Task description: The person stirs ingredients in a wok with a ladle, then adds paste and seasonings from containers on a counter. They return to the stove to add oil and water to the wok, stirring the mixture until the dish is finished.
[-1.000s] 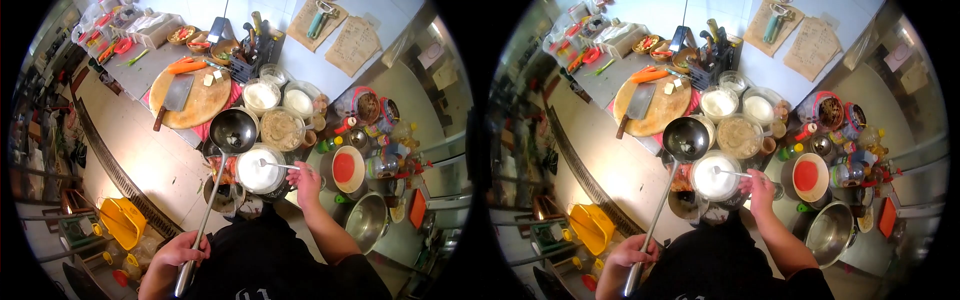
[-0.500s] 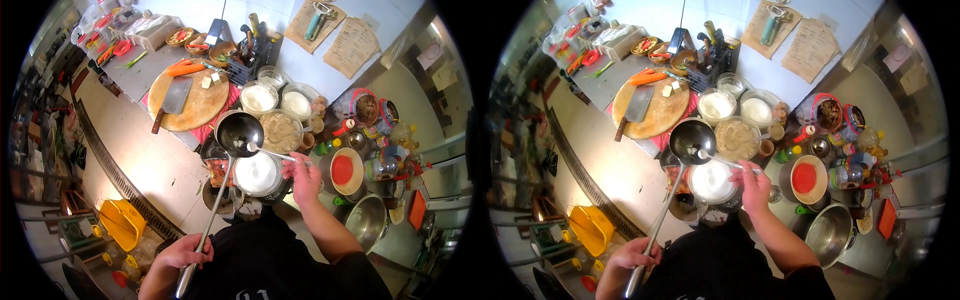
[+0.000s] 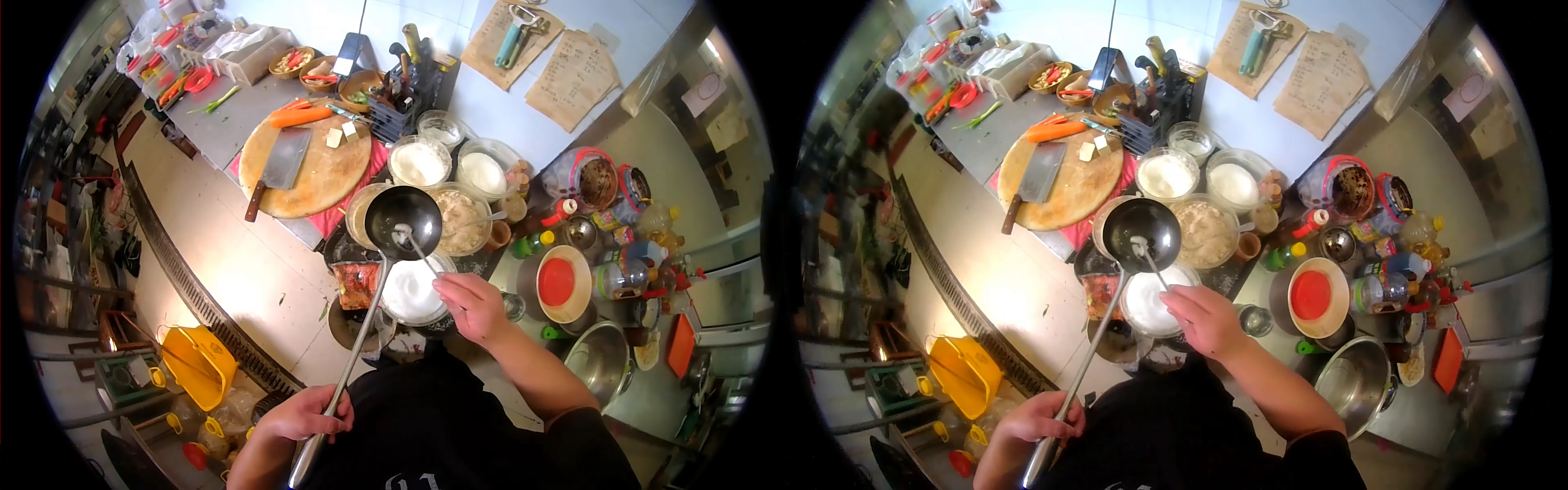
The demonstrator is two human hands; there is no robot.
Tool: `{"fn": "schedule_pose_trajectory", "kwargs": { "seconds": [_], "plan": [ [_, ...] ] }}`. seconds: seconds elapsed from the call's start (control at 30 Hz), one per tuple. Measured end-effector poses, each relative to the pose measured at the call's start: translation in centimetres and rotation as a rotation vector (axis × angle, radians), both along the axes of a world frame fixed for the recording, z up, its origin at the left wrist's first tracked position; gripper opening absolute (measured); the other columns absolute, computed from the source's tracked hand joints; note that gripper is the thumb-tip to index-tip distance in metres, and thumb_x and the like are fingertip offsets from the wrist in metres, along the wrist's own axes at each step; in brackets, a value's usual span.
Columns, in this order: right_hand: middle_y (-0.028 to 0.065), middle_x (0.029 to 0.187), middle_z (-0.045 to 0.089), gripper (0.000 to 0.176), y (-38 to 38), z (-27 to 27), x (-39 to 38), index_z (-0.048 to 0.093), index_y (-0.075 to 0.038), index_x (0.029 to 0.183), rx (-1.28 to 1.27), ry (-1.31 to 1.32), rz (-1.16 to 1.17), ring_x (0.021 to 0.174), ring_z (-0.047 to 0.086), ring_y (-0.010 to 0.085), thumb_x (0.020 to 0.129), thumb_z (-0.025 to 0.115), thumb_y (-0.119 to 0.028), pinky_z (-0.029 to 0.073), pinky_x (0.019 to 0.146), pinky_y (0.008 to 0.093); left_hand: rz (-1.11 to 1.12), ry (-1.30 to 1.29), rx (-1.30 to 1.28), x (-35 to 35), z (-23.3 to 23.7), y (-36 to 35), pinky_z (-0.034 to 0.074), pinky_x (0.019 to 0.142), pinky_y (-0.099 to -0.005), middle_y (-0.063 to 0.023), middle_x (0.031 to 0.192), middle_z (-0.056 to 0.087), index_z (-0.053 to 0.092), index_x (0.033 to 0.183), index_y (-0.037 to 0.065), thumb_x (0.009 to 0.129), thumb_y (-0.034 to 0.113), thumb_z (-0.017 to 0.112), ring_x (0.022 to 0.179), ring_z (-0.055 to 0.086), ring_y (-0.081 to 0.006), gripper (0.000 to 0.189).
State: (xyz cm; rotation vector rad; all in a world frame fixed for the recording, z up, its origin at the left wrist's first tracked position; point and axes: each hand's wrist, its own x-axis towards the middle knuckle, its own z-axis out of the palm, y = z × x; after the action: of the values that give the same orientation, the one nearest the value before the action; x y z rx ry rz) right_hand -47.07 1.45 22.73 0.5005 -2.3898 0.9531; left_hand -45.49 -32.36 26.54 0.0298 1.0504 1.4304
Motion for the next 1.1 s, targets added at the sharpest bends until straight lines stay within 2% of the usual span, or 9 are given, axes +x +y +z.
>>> {"fn": "schedule_pose_trajectory", "kwargs": {
  "seconds": [0.07,0.17,0.2,0.27,0.4,0.53,0.7,0.93,1.1],
  "plan": [
    [0.0162,0.097,0.062,0.020,0.9,0.0,0.0,0.058,0.004,0.102,0.034,0.010,0.004,0.075,0.062,0.0222,0.083,0.055,0.001,0.050,0.068,0.0294,-0.009,-0.004,-0.020,-0.2,0.3,0.2,0.048,0.061,-0.0250,-0.0106,0.087,0.057,0.046,0.087,0.004,0.075,0.000,0.060,0.076,0.056,-0.0147,0.019],
    [0.0134,0.088,0.063,0.016,2.4,-0.1,-0.3,0.060,0.002,0.101,-0.512,-0.022,-0.261,0.072,0.061,0.0165,0.087,0.052,-0.004,0.049,0.064,0.0266,0.019,-0.008,-0.042,-0.5,0.6,0.8,0.049,0.061,-0.0248,-0.0108,0.086,0.057,0.046,0.086,0.004,0.074,0.001,0.061,0.075,0.056,-0.0147,0.020],
    [0.0134,0.088,0.063,0.016,2.9,-0.3,-0.2,0.060,0.002,0.101,-0.511,-0.023,-0.264,0.072,0.061,0.0165,0.087,0.052,-0.004,0.049,0.064,0.0266,0.042,0.011,-0.056,-0.6,0.6,0.9,0.049,0.061,-0.0248,-0.0108,0.086,0.057,0.046,0.086,0.004,0.073,0.001,0.061,0.074,0.056,-0.0147,0.020],
    [0.0101,0.085,0.064,0.019,3.9,-1.1,0.1,0.060,0.003,0.101,-0.889,-0.291,-0.330,0.070,0.059,0.0131,0.091,0.049,-0.009,0.048,0.063,0.0245,0.070,0.026,-0.073,-0.5,0.5,0.7,0.049,0.061,-0.0247,-0.0109,0.085,0.057,0.046,0.085,0.004,0.073,0.001,0.062,0.072,0.056,-0.0148,0.020],
    [0.0103,0.085,0.063,0.022,2.3,-5.7,1.7,0.057,0.003,0.106,-0.725,-0.741,-0.291,0.068,0.058,0.0129,0.094,0.044,-0.011,0.046,0.062,0.0229,0.145,0.025,-0.084,-0.5,0.8,0.7,0.048,0.060,-0.0242,-0.0110,0.082,0.058,0.046,0.084,0.004,0.072,0.001,0.062,0.067,0.057,-0.0151,0.021],
    [0.0088,0.081,0.063,0.023,0.9,-9.0,2.3,0.059,0.002,0.104,-0.793,-0.689,-0.268,0.065,0.056,0.0103,0.092,0.049,-0.014,0.045,0.059,0.0215,0.202,-0.029,-0.087,-0.8,1.7,0.9,0.048,0.059,-0.0239,-0.0113,0.082,0.058,0.045,0.084,0.004,0.071,0.000,0.061,0.066,0.057,-0.0153,0.022],
    [0.0102,0.080,0.063,0.023,1.1,-9.4,2.1,0.058,0.003,0.101,-1.107,-0.761,-0.349,0.063,0.058,0.0128,0.091,0.052,-0.017,0.046,0.058,0.0227,0.180,-0.025,-0.109,-0.8,1.4,0.9,0.048,0.059,-0.0240,-0.0110,0.082,0.058,0.045,0.085,0.004,0.071,0.000,0.061,0.065,0.057,-0.0152,0.022],
    [0.0139,0.080,0.063,0.026,2.5,-8.2,1.6,0.054,0.004,0.103,-1.358,-0.824,-0.479,0.062,0.059,0.0182,0.092,0.048,-0.018,0.046,0.055,0.0263,0.169,-0.002,-0.108,-0.6,1.1,0.5,0.047,0.059,-0.0238,-0.0105,0.083,0.057,0.044,0.085,0.005,0.071,0.001,0.061,0.066,0.056,-0.0150,0.021],
    [0.0140,0.080,0.063,0.025,2.7,-5.8,0.7,0.055,0.004,0.103,-1.543,-0.757,-0.385,0.064,0.059,0.0182,0.092,0.049,-0.018,0.045,0.056,0.0271,0.148,0.005,-0.125,-0.6,1.2,0.4,0.047,0.059,-0.0240,-0.0100,0.083,0.058,0.044,0.085,0.005,0.071,0.001,0.061,0.067,0.056,-0.0147,0.021]
  ]
}}
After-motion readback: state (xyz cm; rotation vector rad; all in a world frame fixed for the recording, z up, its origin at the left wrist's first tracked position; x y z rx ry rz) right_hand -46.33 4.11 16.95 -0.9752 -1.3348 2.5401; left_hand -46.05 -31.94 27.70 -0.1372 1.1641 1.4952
